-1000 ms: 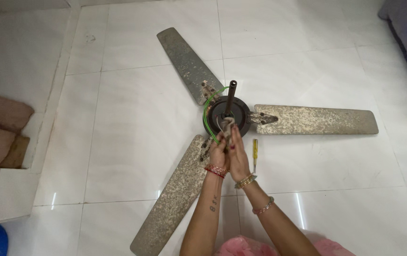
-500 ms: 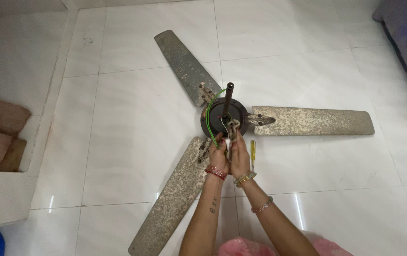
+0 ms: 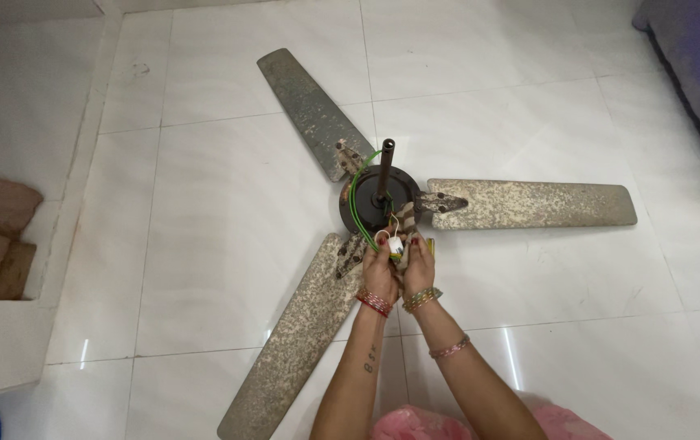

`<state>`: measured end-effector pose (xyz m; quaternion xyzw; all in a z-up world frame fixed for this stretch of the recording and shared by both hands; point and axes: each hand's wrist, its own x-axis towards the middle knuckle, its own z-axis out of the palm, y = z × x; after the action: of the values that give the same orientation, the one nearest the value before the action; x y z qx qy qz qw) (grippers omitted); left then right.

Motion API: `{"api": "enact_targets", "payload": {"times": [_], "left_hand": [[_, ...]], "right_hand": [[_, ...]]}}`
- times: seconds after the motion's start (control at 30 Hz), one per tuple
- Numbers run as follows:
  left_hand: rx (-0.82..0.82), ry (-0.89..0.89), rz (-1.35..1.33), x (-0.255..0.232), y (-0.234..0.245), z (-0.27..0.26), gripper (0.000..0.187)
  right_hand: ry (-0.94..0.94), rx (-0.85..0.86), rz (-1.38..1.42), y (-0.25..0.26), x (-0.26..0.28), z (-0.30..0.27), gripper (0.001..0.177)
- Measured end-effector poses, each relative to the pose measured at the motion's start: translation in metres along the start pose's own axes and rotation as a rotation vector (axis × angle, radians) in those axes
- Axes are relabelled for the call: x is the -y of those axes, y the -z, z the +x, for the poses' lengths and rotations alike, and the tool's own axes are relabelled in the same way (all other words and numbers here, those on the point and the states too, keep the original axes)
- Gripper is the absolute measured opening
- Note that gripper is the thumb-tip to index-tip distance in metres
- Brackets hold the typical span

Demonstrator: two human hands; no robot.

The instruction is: The person works on the central motor housing of a ceiling fan lying on a tiled floor. They use a yellow screwdriver to adjust screws and manipulate the internal wiring, including a white capacitor and green wires, while holding the housing steady.

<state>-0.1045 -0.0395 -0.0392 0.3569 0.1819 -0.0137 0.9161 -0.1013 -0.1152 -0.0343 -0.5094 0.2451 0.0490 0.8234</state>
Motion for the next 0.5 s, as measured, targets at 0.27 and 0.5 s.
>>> {"api": "enact_targets", "payload": {"times": [0.27,0.5], "left_hand": [[0.093,-0.205,0.284,0.006,0.015,0.004,0.02],[0.047,-0.393,0.455,0.009,0.031,0.012,0.014]], "right_hand": [[0.219,-0.033,-0.341,0.012,-0.031,-0.028,0.047],[0.0,0.091,-0.175,0.036,-0.039,-0.006,0.029]]}}
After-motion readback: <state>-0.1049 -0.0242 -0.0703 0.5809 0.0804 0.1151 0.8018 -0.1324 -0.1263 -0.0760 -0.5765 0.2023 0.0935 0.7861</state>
